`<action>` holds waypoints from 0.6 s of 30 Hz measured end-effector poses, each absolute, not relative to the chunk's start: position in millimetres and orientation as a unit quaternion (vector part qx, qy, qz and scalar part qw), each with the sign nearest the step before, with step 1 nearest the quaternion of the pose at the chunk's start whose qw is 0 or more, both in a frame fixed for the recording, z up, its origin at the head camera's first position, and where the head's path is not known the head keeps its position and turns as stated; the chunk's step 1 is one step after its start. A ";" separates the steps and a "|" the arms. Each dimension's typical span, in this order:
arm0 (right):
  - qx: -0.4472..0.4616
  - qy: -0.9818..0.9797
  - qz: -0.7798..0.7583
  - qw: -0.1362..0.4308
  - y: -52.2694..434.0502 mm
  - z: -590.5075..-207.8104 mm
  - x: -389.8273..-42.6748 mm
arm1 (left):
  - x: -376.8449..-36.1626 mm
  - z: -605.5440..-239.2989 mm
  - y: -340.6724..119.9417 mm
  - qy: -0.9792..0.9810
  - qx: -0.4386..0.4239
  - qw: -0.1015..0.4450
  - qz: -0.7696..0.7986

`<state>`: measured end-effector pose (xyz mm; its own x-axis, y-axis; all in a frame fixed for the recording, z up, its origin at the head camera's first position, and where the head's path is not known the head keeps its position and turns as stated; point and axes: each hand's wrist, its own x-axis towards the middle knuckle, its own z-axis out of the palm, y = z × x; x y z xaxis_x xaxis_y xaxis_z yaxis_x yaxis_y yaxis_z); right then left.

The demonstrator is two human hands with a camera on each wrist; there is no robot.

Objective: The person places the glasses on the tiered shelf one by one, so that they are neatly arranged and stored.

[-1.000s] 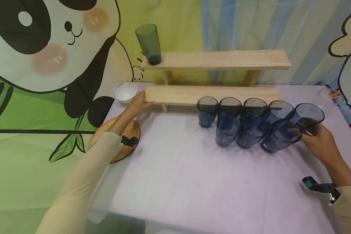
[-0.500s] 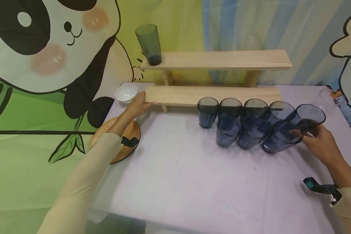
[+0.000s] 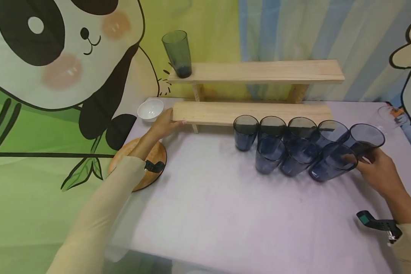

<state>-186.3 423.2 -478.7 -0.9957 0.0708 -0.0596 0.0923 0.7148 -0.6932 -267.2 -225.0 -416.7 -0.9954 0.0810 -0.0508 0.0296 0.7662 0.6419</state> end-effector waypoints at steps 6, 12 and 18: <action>0.034 0.921 -0.387 0.010 423.3 -475.6 -189.6 | -267.9 -409.1 -222.2 0.939 0.028 0.033 0.340; 0.036 0.921 -0.388 0.001 423.0 -476.7 -188.7 | -268.9 -407.6 -221.2 0.940 0.037 0.018 0.340; 0.040 0.921 -0.388 0.011 424.4 -481.2 -186.5 | -265.1 -409.8 -221.3 0.934 0.027 0.038 0.353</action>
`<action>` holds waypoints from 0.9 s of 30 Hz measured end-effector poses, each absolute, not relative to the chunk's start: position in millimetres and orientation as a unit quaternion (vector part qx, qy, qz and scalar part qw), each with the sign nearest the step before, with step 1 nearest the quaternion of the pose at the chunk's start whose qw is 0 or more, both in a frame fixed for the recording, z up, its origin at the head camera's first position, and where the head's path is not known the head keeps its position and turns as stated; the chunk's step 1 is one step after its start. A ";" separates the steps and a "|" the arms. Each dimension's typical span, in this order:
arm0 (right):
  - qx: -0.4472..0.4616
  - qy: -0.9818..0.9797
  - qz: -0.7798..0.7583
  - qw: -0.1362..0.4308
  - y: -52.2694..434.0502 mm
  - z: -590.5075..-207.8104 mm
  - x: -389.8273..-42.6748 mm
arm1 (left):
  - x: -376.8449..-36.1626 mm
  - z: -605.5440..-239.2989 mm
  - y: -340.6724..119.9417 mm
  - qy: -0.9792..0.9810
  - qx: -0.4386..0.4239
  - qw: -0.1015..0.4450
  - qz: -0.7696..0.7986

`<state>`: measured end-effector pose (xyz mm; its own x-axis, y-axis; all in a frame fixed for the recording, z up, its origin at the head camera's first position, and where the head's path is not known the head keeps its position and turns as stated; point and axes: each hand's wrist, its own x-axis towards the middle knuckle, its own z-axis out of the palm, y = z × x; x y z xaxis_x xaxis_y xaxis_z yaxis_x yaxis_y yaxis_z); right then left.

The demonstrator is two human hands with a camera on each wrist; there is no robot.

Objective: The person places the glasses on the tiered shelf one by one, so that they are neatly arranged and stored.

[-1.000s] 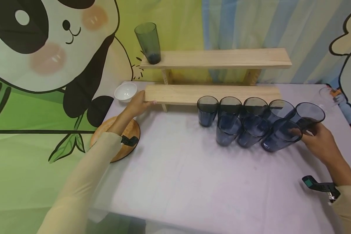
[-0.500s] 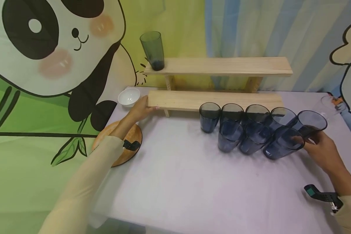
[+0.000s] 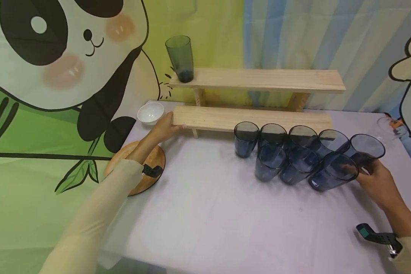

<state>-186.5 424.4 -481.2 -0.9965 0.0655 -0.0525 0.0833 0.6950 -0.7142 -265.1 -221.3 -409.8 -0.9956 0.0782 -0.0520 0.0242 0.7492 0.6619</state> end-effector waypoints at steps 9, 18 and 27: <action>0.035 0.929 -0.369 0.001 425.8 -489.7 -183.7 | -262.1 -411.7 -221.1 0.933 0.032 0.035 0.357; 0.036 0.922 -0.386 -0.008 425.4 -488.2 -185.1 | -265.2 -413.4 -222.3 0.939 0.041 0.025 0.342; 0.032 0.919 -0.392 -0.014 426.4 -488.3 -185.0 | -264.2 -410.5 -221.7 0.935 0.053 0.020 0.351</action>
<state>-185.0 426.4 -488.3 -0.9976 0.0692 0.0003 0.0477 0.6909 -0.7214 -264.2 -221.7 -410.5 -0.9936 0.1129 -0.0004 0.0848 0.7481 0.6582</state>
